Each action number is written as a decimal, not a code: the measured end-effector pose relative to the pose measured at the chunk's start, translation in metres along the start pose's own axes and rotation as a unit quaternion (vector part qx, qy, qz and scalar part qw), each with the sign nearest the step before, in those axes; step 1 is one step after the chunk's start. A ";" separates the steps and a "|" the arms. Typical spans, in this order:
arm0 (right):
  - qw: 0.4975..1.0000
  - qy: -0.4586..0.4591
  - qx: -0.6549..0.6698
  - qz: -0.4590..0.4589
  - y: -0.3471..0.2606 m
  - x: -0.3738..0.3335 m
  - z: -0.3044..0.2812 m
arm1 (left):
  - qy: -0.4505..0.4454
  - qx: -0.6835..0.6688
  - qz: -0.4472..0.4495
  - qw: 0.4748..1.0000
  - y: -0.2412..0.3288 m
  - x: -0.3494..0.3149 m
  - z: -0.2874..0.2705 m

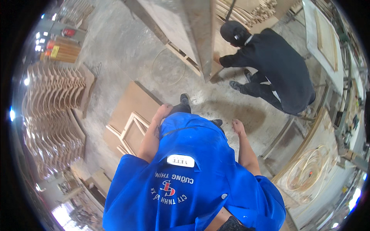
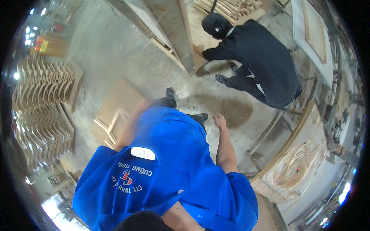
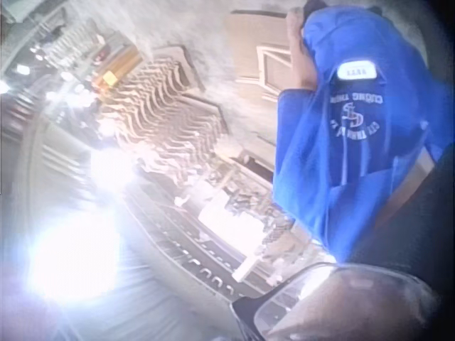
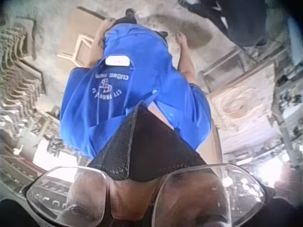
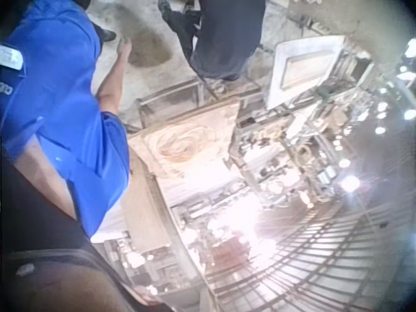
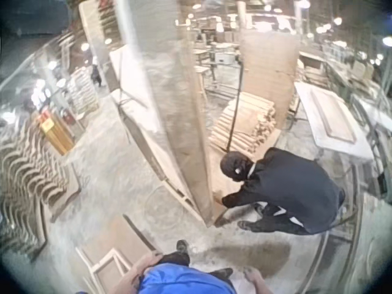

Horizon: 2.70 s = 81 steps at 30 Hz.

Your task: The person repeatedly picks up bundles of light-colored wooden chair legs from a table and stacks them onto a growing pile. They handle the parts by hand, moving them between locations in a workshop setting.

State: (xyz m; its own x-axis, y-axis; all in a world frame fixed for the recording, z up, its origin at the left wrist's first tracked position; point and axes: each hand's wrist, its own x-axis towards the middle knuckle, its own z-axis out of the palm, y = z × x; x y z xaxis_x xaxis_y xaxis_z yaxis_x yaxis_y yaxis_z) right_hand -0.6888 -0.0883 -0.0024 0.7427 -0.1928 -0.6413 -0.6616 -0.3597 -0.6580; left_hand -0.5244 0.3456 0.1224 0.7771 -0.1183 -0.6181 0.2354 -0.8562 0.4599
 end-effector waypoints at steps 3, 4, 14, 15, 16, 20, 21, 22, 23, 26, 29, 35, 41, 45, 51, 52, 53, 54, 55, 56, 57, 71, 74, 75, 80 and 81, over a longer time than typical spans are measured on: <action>0.994 0.024 0.045 -0.095 -0.045 0.025 -0.009 | -0.023 -0.045 -0.005 0.999 -0.022 0.017 0.002; 0.996 0.016 0.042 -0.083 -0.060 0.027 -0.009 | -0.028 -0.047 -0.009 0.998 -0.032 0.024 0.003; 0.972 -0.160 -0.170 0.029 -0.175 0.017 0.043 | 0.045 -0.251 -0.080 0.964 -0.146 0.106 -0.006; 0.945 -0.202 -0.259 -0.002 -0.180 0.021 0.048 | 0.044 -0.258 -0.074 0.962 -0.161 0.111 -0.007; 0.948 -0.191 -0.255 0.005 -0.192 0.023 0.058 | 0.014 -0.245 -0.047 0.968 -0.171 0.118 -0.018; 0.947 -0.171 -0.272 -0.014 -0.253 0.027 0.105 | 0.007 -0.264 -0.157 0.951 -0.234 0.168 0.003; 0.923 -0.206 -0.324 0.012 -0.265 0.039 0.117 | 0.016 -0.295 -0.168 0.940 -0.254 0.190 0.010; 0.929 -0.203 -0.309 0.023 -0.277 0.052 0.134 | 0.028 -0.338 -0.185 0.922 -0.276 0.213 0.029; 0.925 -0.224 -0.308 0.008 -0.288 0.066 0.154 | 0.039 -0.366 -0.200 0.908 -0.294 0.234 0.046; 0.934 -0.257 -0.246 0.027 -0.287 0.107 0.209 | 0.143 -0.153 -0.188 0.960 -0.364 0.295 0.084; 0.932 -0.200 -0.299 0.044 -0.248 0.150 0.249 | 0.132 -0.240 -0.187 0.943 -0.354 0.398 0.098; 0.912 -0.190 -0.338 -0.131 -0.165 0.235 0.295 | 0.138 -0.033 -0.160 0.977 -0.408 0.534 0.196; 0.920 -0.128 -0.346 -0.135 -0.162 0.266 0.298 | 0.302 -0.028 -0.158 0.940 -0.392 0.567 0.230; 0.928 -0.137 -0.325 -0.124 -0.178 0.255 0.301 | 0.191 -0.137 -0.222 0.946 -0.372 0.491 0.250; 0.905 -0.198 -0.365 -0.093 -0.209 0.232 0.296 | 0.009 -0.273 -0.167 0.948 -0.327 0.367 0.206; 0.904 -0.208 -0.363 -0.087 -0.215 0.226 0.296 | -0.001 -0.266 -0.177 0.948 -0.319 0.350 0.190; 0.905 -0.220 -0.355 -0.084 -0.221 0.222 0.294 | -0.007 -0.254 -0.188 0.949 -0.310 0.332 0.166; 0.897 -0.239 -0.362 -0.090 -0.223 0.211 0.282 | 0.047 -0.292 -0.188 0.937 -0.295 0.311 0.150; 0.888 -0.269 -0.359 -0.105 -0.223 0.196 0.272 | 0.115 -0.289 -0.169 0.935 -0.293 0.277 0.144; 0.878 -0.291 -0.356 -0.132 -0.227 0.190 0.266 | 0.194 -0.281 -0.140 0.929 -0.288 0.251 0.134; 0.867 -0.296 -0.370 -0.155 -0.229 0.183 0.252 | 0.176 -0.336 -0.183 0.907 -0.268 0.229 0.120; 0.929 -0.115 -0.238 -0.258 -0.260 0.124 0.075 | 0.045 -0.176 -0.105 0.978 -0.064 0.047 -0.029; 0.967 -0.097 -0.182 -0.150 -0.222 0.100 0.032 | -0.023 -0.144 -0.026 0.989 -0.017 0.040 -0.025; 0.964 -0.137 -0.195 -0.122 -0.208 0.091 0.023 | -0.038 -0.134 -0.009 0.990 -0.005 0.033 -0.024; 0.941 -0.188 -0.277 0.046 -0.090 0.052 0.001 | -0.097 -0.129 0.042 0.986 0.048 -0.002 -0.025; 0.946 -0.158 -0.279 0.056 -0.077 0.048 0.007 | -0.094 -0.134 0.035 0.986 0.045 -0.014 -0.029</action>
State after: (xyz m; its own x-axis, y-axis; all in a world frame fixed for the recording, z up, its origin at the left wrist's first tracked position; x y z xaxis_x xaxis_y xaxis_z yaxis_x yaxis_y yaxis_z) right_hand -0.6028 -0.0631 0.0145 0.5453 -0.0070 -0.8382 -0.5111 -0.7953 -0.3259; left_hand -0.5076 0.3236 0.1701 0.6811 -0.2852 -0.6743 0.3499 -0.6823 0.6419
